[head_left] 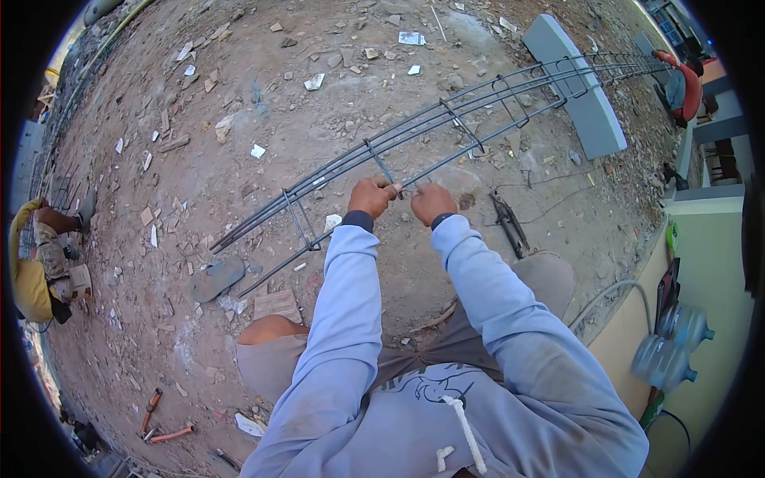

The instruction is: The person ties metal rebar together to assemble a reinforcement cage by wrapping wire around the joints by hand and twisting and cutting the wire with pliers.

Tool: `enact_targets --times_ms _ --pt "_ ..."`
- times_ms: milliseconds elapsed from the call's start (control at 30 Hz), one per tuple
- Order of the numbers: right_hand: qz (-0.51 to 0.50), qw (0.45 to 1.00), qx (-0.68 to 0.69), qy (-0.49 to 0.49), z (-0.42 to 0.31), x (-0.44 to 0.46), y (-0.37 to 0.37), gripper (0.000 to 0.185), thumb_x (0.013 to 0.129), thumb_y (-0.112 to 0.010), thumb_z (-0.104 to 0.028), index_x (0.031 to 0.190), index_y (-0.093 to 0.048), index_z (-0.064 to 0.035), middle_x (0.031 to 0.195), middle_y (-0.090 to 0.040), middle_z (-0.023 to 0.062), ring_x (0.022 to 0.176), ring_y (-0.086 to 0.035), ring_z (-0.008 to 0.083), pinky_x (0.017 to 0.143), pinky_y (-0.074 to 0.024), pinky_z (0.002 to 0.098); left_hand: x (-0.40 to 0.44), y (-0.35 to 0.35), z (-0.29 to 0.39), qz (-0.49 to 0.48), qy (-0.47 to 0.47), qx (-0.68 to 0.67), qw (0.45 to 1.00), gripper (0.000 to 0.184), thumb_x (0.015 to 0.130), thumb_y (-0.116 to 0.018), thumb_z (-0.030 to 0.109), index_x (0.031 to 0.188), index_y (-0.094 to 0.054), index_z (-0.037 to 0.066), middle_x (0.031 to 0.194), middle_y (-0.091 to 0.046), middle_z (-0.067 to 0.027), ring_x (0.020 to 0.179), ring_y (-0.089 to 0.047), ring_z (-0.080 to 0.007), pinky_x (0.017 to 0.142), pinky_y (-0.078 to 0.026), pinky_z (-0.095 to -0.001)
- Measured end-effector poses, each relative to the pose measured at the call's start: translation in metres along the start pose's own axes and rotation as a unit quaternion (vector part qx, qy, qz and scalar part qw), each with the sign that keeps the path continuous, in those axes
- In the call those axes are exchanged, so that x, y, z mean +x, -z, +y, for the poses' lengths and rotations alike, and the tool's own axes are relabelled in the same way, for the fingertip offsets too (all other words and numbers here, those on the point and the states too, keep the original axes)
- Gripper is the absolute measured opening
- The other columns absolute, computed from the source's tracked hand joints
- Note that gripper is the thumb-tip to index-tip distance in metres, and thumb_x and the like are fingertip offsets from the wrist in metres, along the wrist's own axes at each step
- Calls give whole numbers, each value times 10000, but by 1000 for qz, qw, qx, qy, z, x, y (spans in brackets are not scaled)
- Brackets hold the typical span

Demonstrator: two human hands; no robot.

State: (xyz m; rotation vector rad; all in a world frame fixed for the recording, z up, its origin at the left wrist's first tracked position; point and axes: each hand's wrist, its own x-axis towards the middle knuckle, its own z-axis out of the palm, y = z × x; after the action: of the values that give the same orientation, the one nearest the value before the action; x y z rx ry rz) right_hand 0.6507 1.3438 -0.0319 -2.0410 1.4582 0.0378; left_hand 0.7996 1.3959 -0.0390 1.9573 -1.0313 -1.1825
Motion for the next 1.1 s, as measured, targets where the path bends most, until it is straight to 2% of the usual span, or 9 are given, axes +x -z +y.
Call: enact_targets --times_ms 100,167,267,500,600,767,867,967,1100 --pt "-141 930 310 -141 -27 -45 4 271 844 -496 -195 843 -631 41 667 -626 190 416 -585 274 536 -508 385 8 -8 -17 -14 -1 -35 999 297 796 -671 272 846 -687 -20 706 -654 -71 569 -554 -122 535 -456 -281" --pt "-180 919 325 -135 -29 -52 6 287 841 -504 -231 850 -635 23 768 -648 203 574 -636 311 617 -515 404 9 -10 -14 -23 27 -43 998 288 797 -668 261 835 -681 -24 687 -637 -58 564 -539 -120 530 -446 -278" --pt "-157 982 -33 101 -2 -38 13 330 802 -496 -220 958 -641 31 930 -642 239 893 -622 385 795 -493 443 10 -7 -13 61 -11 14 998 307 804 -655 282 834 -676 -23 681 -625 -56 577 -529 -119 547 -436 -283" --pt "-77 970 -189 133 79 24 173 301 782 -536 -251 897 -654 0 944 -643 221 905 -616 378 785 -493 454 -10 -20 16 226 31 133 965 338 805 -610 373 921 -696 67 889 -677 -148 827 -637 -312 821 -451 -408" --pt "13 984 -174 35 172 17 162 280 779 -555 -236 956 -614 -27 966 -630 221 909 -606 384 789 -484 466 -20 -46 7 341 -22 149 928 328 811 -621 344 1046 -634 115 1076 -615 -115 1024 -565 -285 998 -259 -525" --pt "-50 954 -161 -247 295 -48 52 603 760 -679 -284 1243 -401 -53 1217 -466 217 1144 -473 378 962 -395 438 -62 -60 11 418 140 148 885 273 806 -607 379 862 -671 121 918 -646 -120 884 -603 -315 771 -443 -418" --pt "19 956 -178 -233 331 -56 4 533 735 -697 -243 1158 -423 -69 1157 -480 188 1095 -506 345 892 -448 429 -30 -70 -69 223 196 -288 911 519 857 -499 546 933 -644 53 925 -663 -93 878 -614 -241 770 -430 -472" --pt "8 960 -200 -194 366 -43 1 504 724 -701 -222 1120 -444 -48 1116 -512 188 1024 -558 340 832 -486 423 -50 -56 1 97 294 -457 834 712 847 -445 628 1161 -513 -7 956 -646 -108 890 -611 -216 755 -455 -470" --pt "-35 968 -194 -152 417 -13 -3 447 739 -644 -206 1100 -462 -15 1042 -558 201 945 -597 362 796 -496 441 -45 -59 -5 89 247 -575 775 891 820 -438 679 1371 -240 7 1032 -609 -149 910 -617 -231 760 -492 -426"
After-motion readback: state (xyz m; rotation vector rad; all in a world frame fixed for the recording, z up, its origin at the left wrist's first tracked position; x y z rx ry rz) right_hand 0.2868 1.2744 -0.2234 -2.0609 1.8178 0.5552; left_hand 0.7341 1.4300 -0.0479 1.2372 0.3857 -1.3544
